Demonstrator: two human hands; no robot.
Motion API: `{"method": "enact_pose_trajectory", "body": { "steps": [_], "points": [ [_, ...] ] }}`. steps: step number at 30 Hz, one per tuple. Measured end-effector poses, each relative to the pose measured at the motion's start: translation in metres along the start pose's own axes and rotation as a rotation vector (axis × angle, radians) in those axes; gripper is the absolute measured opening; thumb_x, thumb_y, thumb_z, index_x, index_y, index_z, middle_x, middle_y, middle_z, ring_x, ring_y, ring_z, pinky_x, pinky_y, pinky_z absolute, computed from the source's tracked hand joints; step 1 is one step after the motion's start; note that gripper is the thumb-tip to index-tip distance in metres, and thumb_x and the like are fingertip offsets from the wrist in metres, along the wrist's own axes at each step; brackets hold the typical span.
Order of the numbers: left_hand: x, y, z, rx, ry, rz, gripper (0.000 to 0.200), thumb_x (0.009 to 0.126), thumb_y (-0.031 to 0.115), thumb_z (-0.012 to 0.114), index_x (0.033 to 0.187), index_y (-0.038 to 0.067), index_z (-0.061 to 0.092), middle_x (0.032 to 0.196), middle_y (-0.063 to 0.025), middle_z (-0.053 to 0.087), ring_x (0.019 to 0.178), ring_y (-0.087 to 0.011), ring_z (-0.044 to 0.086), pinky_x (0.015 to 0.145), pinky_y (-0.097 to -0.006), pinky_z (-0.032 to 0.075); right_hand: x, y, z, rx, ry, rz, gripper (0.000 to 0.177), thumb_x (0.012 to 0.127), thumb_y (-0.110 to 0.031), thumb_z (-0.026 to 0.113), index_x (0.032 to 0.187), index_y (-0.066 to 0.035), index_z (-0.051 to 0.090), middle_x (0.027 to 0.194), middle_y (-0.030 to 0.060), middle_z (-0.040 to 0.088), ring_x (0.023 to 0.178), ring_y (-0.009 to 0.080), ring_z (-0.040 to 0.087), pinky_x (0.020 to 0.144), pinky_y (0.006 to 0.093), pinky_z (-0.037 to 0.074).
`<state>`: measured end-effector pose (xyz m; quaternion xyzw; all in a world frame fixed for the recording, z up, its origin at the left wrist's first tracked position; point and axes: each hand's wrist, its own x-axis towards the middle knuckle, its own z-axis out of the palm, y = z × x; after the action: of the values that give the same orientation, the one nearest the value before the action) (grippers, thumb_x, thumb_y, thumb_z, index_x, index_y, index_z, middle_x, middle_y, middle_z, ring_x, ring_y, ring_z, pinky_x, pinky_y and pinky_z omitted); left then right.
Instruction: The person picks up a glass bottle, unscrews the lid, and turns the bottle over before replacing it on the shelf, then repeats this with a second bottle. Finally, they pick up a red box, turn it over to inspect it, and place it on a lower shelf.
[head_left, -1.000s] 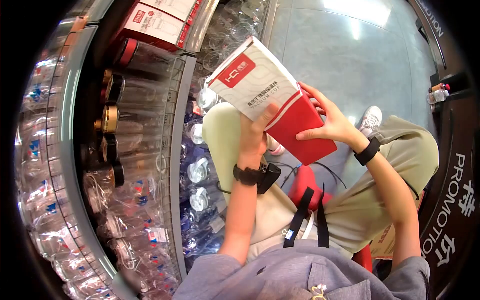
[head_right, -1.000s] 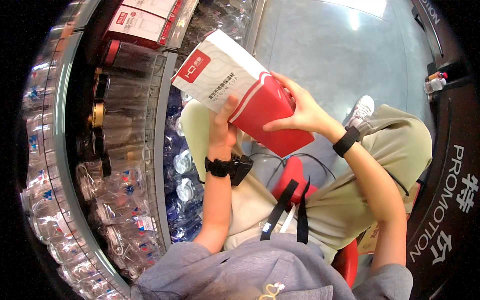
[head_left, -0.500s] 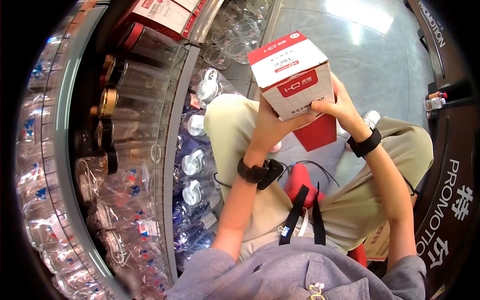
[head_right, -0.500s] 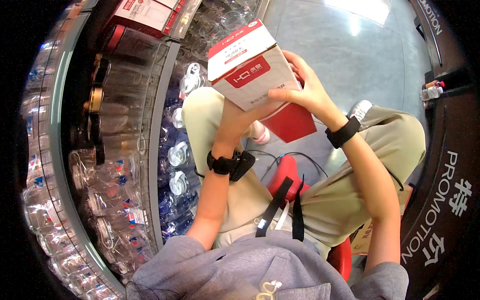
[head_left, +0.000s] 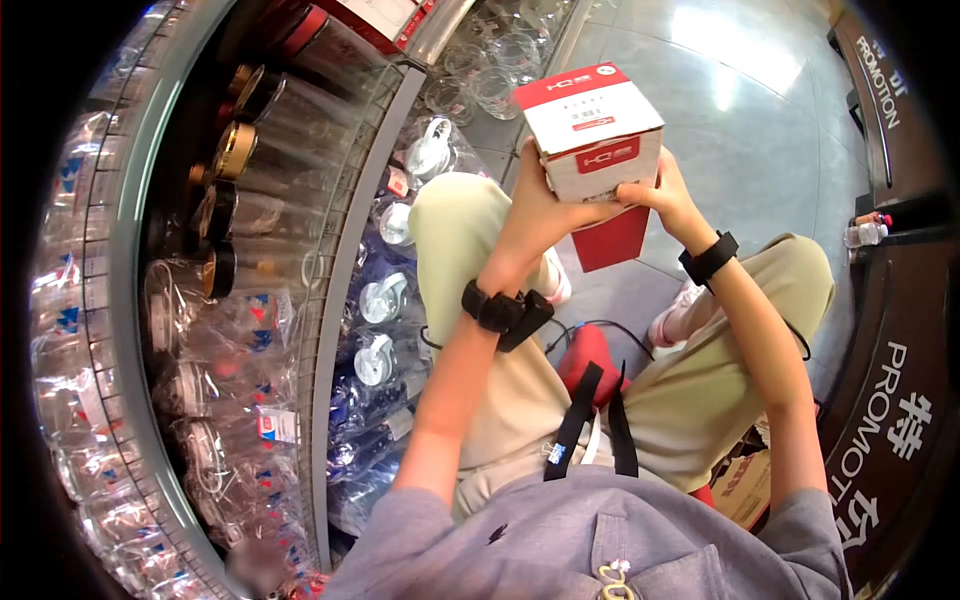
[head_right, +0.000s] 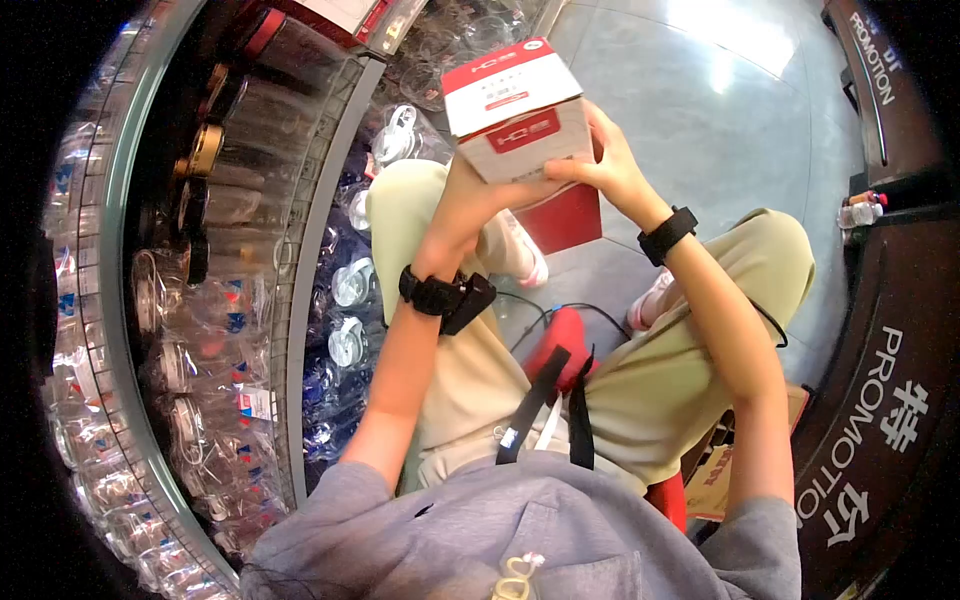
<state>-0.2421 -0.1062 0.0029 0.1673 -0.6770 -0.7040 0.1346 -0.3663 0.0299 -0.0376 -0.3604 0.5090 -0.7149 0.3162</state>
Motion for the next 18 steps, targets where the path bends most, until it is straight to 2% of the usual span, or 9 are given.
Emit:
{"method": "enact_pose_trajectory", "body": {
  "steps": [3,4,7,8,9,12,13,16,18],
  "points": [
    [0.01,0.009,0.005,0.15,-0.013,0.15,0.053,0.066,0.003,0.081,0.115,0.004,0.061,0.109,-0.007,0.066,0.096,-0.0148,0.063,0.084,-0.029,0.051,0.004,0.015,-0.006,0.087,0.025,-0.012,0.066,0.073,-0.023,0.077,0.128,-0.001,0.048,0.118,0.0091,0.059,0.11,0.0158,0.054,0.097,0.0314,0.042],
    [0.015,0.008,0.007,0.118,-0.024,0.112,0.05,0.066,0.004,0.08,0.112,0.004,0.062,0.106,-0.0065,0.067,0.095,-0.0144,0.063,0.085,-0.0283,0.049,0.004,0.02,-0.008,0.127,0.061,-0.017,0.064,0.073,-0.023,0.077,0.126,-0.001,0.049,0.117,0.0091,0.06,0.108,0.0156,0.055,0.095,0.0311,0.043],
    [0.041,0.003,0.001,0.176,-0.194,-0.01,0.046,0.067,0.003,0.078,0.111,0.004,0.063,0.104,-0.0064,0.068,0.095,-0.0142,0.063,0.085,-0.0279,0.049,0.005,0.03,-0.008,0.25,0.197,0.034,0.056,0.073,-0.02,0.077,0.12,0.0,0.053,0.111,0.0091,0.063,0.099,0.0149,0.059,0.088,0.0295,0.047],
    [0.054,0.003,0.002,0.079,-0.182,-0.077,0.051,0.056,0.005,0.084,0.103,-0.001,0.064,0.096,-0.0088,0.069,0.089,-0.0154,0.065,0.08,-0.0293,0.052,0.01,0.027,-0.009,0.282,0.259,0.065,0.057,0.072,-0.017,0.077,0.12,0.001,0.052,0.111,0.0096,0.063,0.099,0.0155,0.06,0.088,0.0296,0.047],
    [0.067,0.003,0.001,0.025,-0.24,-0.132,0.054,0.056,0.003,0.083,0.107,0.0,0.063,0.1,-0.009,0.068,0.091,-0.0161,0.065,0.082,-0.0299,0.052,0.014,0.026,-0.011,0.31,0.325,0.093,0.057,0.072,-0.015,0.078,0.12,0.001,0.052,0.11,0.01,0.063,0.098,0.0161,0.06,0.088,0.0296,0.047],
    [0.106,-0.016,0.003,0.059,-0.363,-0.233,0.061,0.059,0.003,0.082,0.116,0.004,0.06,0.107,-0.0071,0.067,0.099,-0.0146,0.062,0.086,-0.0298,0.05,0.02,0.032,-0.023,0.186,0.511,0.051,0.063,0.069,-0.012,0.08,0.122,0.003,0.049,0.11,0.0108,0.062,0.1,0.0175,0.06,0.089,0.0303,0.047],
    [0.114,-0.025,0.003,0.148,-0.382,-0.244,0.064,0.06,0.003,0.083,0.119,0.006,0.059,0.109,-0.0062,0.067,0.101,-0.0139,0.061,0.087,-0.0297,0.05,0.023,0.036,-0.026,0.155,0.573,0.066,0.076,0.062,-0.015,0.085,0.124,0.005,0.047,0.112,0.0125,0.061,0.104,0.0196,0.059,0.091,0.0322,0.047],
    [0.125,-0.048,-0.003,-0.01,-0.403,-0.381,0.062,0.062,0.009,0.085,0.119,0.005,0.06,0.108,-0.0036,0.066,0.101,-0.0125,0.059,0.089,-0.0292,0.049,0.026,0.052,-0.04,-0.032,0.636,0.118,0.094,0.051,-0.021,0.091,0.127,0.006,0.043,0.118,0.0145,0.057,0.109,0.0219,0.056,0.095,0.0356,0.044],
    [0.144,-0.051,-0.003,-0.002,-0.432,-0.532,0.063,0.061,0.006,0.084,0.119,0.005,0.058,0.109,-0.0045,0.065,0.102,-0.0128,0.058,0.089,-0.0293,0.048,0.034,0.053,-0.051,-0.017,0.624,0.215,0.093,0.054,-0.019,0.089,0.13,0.005,0.041,0.119,0.0141,0.056,0.108,0.0217,0.055,0.095,0.0352,0.044]
  ]
}}
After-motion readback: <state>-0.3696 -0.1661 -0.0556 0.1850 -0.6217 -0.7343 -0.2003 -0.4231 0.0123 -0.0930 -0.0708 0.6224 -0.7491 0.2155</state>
